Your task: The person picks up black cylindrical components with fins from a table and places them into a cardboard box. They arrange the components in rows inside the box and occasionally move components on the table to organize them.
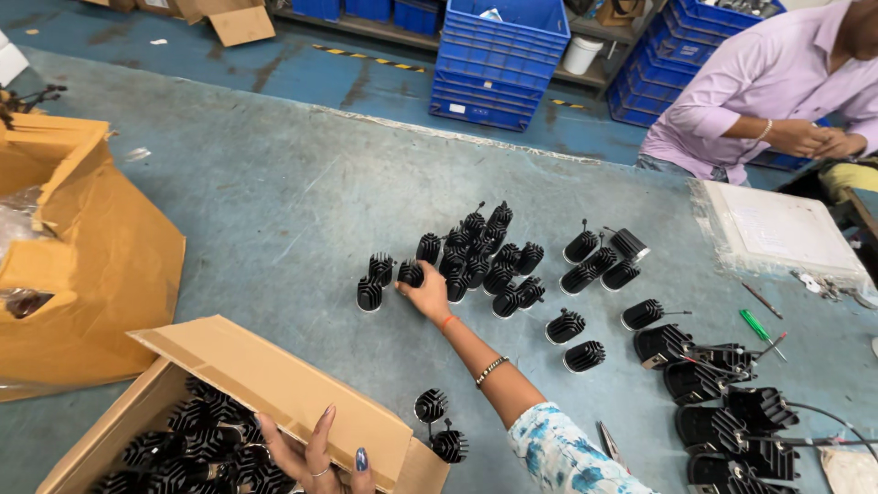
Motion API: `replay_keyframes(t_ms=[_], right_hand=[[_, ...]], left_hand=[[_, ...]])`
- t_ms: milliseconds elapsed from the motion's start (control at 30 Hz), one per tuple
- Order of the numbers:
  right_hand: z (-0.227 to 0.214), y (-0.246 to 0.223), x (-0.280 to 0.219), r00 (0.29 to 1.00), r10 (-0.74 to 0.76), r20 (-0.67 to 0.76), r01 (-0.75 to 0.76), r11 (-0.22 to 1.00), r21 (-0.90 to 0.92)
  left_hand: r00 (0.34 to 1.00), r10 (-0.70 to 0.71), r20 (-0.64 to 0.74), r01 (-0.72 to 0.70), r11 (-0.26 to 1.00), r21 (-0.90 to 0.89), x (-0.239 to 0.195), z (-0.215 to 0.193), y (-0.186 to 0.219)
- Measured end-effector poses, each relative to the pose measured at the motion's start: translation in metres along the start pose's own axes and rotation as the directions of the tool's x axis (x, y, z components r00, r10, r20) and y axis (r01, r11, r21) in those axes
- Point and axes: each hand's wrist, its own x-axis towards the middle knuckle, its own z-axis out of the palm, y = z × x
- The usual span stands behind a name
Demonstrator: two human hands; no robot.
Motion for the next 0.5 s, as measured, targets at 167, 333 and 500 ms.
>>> replay_keyframes(t_ms=[167,333,500], right_hand=[[-0.048,-0.032,-0.072,0.971,-0.113,0.210,0.123,0.992,-0.034],[-0.094,-0.058,-0.116,0.706,-0.387,0.593,0.356,0.918,0.175],[-0.094,-0.048,-0.056,0.441,-0.294,0.848,0.214,0.952,0.219]], left_hand=[[0.999,-0.031,0.034,0.031,0.999,-0.007,-0.002,-0.004,0.000],[0.998,-0.037,0.040,0.038,0.999,-0.030,-0.002,-0.004,0.007],[0.998,-0.036,0.048,0.035,0.999,0.010,-0.004,-0.005,0.001]])
